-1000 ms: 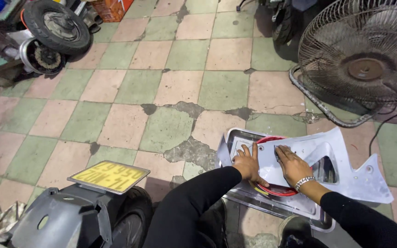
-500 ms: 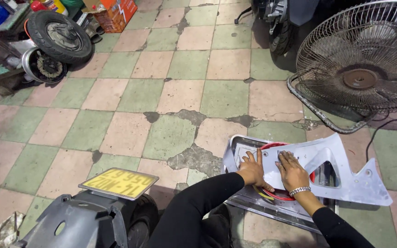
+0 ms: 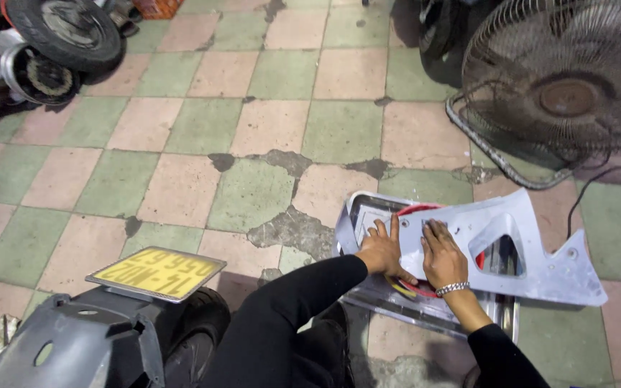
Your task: Cleaning a motorcycle fairing with a cloth and solvent in a repair shop
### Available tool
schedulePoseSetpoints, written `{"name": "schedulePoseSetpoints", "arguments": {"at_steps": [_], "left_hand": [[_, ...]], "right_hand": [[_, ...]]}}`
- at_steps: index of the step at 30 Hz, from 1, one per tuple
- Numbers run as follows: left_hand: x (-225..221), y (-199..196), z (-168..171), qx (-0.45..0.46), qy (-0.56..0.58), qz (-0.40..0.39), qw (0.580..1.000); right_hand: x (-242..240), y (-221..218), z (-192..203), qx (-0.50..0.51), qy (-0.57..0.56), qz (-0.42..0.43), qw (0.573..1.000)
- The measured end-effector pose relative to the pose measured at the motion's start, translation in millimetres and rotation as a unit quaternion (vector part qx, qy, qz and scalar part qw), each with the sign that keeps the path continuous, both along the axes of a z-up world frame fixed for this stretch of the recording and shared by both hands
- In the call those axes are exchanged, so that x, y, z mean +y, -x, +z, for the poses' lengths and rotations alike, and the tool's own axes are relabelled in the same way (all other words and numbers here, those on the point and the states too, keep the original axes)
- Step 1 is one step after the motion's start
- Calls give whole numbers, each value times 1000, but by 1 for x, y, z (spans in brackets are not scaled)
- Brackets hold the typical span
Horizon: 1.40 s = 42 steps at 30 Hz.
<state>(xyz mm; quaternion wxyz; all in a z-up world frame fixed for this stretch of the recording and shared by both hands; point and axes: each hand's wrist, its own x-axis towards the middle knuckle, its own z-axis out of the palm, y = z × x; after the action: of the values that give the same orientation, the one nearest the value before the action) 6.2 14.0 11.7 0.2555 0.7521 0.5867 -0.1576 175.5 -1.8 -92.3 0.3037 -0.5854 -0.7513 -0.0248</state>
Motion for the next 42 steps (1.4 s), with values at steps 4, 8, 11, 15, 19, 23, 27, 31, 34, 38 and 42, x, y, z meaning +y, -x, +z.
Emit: {"name": "schedulePoseSetpoints", "arguments": {"at_steps": [4,8,11,15,19,23,27,31,34,38,42], "left_hand": [[0,0,-7,2,-3,-1,1000],[-1,2,5,-16,2,11,1000],[-2,2,2,-13,5,14,1000],[2,2,-20,-6,-13,15,1000],[-3,3,-29,-15,-12,17,1000],[-1,3,-23,-27,4,22,999],[2,4,-39,-27,-1,27,999],[-2,5,-29,-22,-2,13,1000],[-2,5,-17,-30,3,24,999],[0,5,-18,-29,-3,28,999],[0,6,-24,-31,-1,25,999]], "right_hand": [[-13,-5,12,-8,19,39,999],[5,-34,5,-27,55,40,997],[10,-42,-7,-21,72,9,997],[-26,8,38,-9,44,79,996],[-24,5,12,-4,9,135,991],[3,-18,-1,-30,-5,29,999],[-3,-2,-86,10,39,25,999],[-13,18,21,-38,55,140,988],[13,-12,27,-65,65,46,995],[13,-10,21,-57,110,5,992],[-8,15,27,-52,137,130,981]]}}
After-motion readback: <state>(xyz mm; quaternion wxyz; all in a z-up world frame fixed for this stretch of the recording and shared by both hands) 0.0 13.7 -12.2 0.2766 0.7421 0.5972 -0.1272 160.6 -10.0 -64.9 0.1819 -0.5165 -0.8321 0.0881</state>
